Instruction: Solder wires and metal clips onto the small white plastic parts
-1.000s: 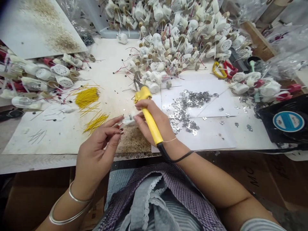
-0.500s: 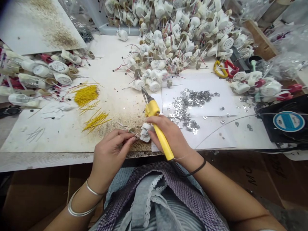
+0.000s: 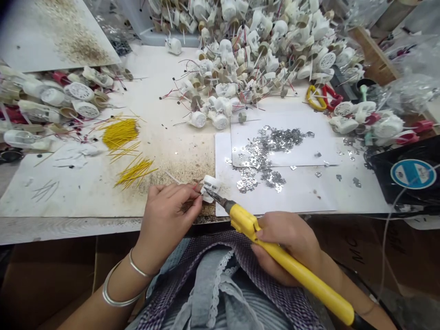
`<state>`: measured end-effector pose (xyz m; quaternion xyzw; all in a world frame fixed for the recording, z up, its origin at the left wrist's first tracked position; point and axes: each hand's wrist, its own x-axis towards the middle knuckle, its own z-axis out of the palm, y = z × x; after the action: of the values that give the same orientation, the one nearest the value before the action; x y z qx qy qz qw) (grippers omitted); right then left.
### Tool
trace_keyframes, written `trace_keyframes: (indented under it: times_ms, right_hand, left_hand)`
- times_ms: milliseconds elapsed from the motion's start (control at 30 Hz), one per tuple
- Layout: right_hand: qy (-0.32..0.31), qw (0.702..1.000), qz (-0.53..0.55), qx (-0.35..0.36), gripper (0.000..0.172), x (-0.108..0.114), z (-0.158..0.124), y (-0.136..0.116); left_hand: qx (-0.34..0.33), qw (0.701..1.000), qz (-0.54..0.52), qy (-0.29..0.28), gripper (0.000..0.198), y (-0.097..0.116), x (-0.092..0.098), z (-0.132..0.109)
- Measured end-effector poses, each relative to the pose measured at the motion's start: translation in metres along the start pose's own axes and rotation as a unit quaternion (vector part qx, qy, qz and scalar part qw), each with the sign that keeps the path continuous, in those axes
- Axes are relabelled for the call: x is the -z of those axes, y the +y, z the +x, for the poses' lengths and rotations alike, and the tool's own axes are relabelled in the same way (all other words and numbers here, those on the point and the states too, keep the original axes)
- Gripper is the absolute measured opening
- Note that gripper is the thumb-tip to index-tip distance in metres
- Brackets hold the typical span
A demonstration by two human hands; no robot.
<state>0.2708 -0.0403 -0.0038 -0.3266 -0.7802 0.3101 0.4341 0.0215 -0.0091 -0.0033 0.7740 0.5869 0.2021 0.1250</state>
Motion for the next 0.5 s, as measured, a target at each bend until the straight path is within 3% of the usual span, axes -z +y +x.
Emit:
trace_keyframes:
  times_ms: [333, 400, 500]
  right_hand:
    - [-0.117, 0.99, -0.064, 0.042, 0.077, 0.0028, 0.0007, -0.0018]
    - [-0.103, 0.992, -0.062, 0.04, 0.076, 0.0037, 0.0015, -0.0031]
    - [-0.022, 0.998, -0.052, 0.02, 0.065, 0.0026, -0.0038, -0.0003]
  left_hand:
    - [-0.005, 1.0, 0.024, -0.018, 0.015, 0.0025, 0.0049, 0.0023]
    - [-0.005, 0.999, 0.027, -0.02, 0.014, 0.0026, 0.0048, 0.0031]
    - [-0.002, 0.999, 0.033, -0.028, 0.014, 0.0025, 0.0053, 0.0045]
